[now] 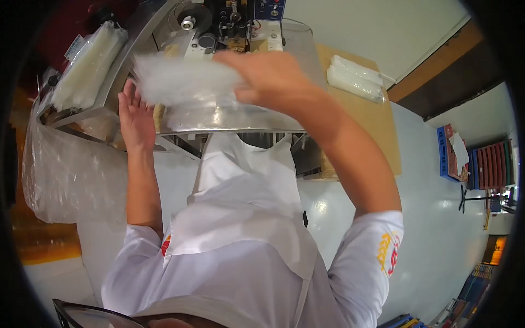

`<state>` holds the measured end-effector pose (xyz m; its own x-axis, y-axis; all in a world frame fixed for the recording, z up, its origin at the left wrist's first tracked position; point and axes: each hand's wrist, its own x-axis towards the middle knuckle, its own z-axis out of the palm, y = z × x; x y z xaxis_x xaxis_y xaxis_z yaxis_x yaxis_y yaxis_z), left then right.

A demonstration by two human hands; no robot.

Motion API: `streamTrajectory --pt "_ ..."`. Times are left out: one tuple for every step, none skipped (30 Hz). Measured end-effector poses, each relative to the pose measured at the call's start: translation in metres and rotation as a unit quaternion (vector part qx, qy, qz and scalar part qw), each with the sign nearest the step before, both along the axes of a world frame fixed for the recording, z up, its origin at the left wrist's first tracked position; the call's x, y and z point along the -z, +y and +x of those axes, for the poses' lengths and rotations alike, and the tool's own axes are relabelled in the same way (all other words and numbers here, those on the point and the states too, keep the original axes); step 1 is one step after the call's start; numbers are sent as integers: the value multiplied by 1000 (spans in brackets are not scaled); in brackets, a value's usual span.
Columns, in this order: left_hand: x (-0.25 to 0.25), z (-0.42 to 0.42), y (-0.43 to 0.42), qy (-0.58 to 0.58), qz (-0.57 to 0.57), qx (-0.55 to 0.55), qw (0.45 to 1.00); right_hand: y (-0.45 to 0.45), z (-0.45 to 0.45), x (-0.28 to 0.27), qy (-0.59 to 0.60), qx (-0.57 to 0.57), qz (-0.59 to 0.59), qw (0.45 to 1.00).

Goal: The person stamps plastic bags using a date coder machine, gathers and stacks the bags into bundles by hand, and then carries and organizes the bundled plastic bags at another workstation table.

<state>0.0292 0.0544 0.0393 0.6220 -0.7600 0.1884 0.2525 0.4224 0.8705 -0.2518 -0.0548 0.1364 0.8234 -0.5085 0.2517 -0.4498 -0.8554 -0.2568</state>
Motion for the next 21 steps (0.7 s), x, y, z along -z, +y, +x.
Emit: streamTrajectory --pt "5 12 7 -18 18 -22 999 -9 19 14 83 -11 26 996" --pt "10 24 13 -36 35 -45 998 -13 33 31 136 -4 27 990" --pt "13 33 16 -53 48 -70 995 -20 47 48 189 2 26 982" --pt "1 33 18 -127 31 -55 990 -24 58 54 242 6 24 970" --pt "-12 31 21 -197 16 -42 979 -28 61 56 216 1 43 975" --pt "-28 25 23 -268 2 -31 963 -32 58 56 189 -6 63 980" --pt "-42 17 21 -355 -16 11 935 -36 56 55 159 -12 83 984" --pt "-60 7 14 -503 -37 55 862 -38 55 51 161 -34 70 984" --pt "-74 -5 4 -637 -55 98 762 -39 53 46 160 -55 57 984" --pt "-74 -22 -7 -683 -61 93 722 -38 52 44 160 -77 44 983" --pt "-69 -36 -18 -725 -66 88 680 -37 52 44 179 -65 45 981" --pt "-58 -43 -30 -767 11 110 632 -36 52 45 198 -52 45 978" --pt "-43 -48 -44 -801 88 130 578 -37 52 45 217 -39 43 975" --pt "-37 -49 -55 -826 162 149 518 -39 50 48 172 -56 50 982" --pt "-40 -46 -64 -815 178 173 524 -41 46 54 128 -70 59 988" --pt "-44 -43 -73 -803 191 200 528 -42 42 56 82 -81 69 991" --pt "-46 -43 -78 -790 204 229 531 -41 41 56 104 -56 75 990" --pt "-46 -44 -78 -789 212 240 524 -36 43 51 128 -32 83 988" --pt "-47 -44 -78 -789 220 250 516 -33 41 49 151 -8 90 984" --pt "-48 -46 -78 -790 227 258 508 -36 33 57 151 -3 61 987" --pt "-45 -49 -77 -792 233 236 512 -37 28 66 149 2 30 988"
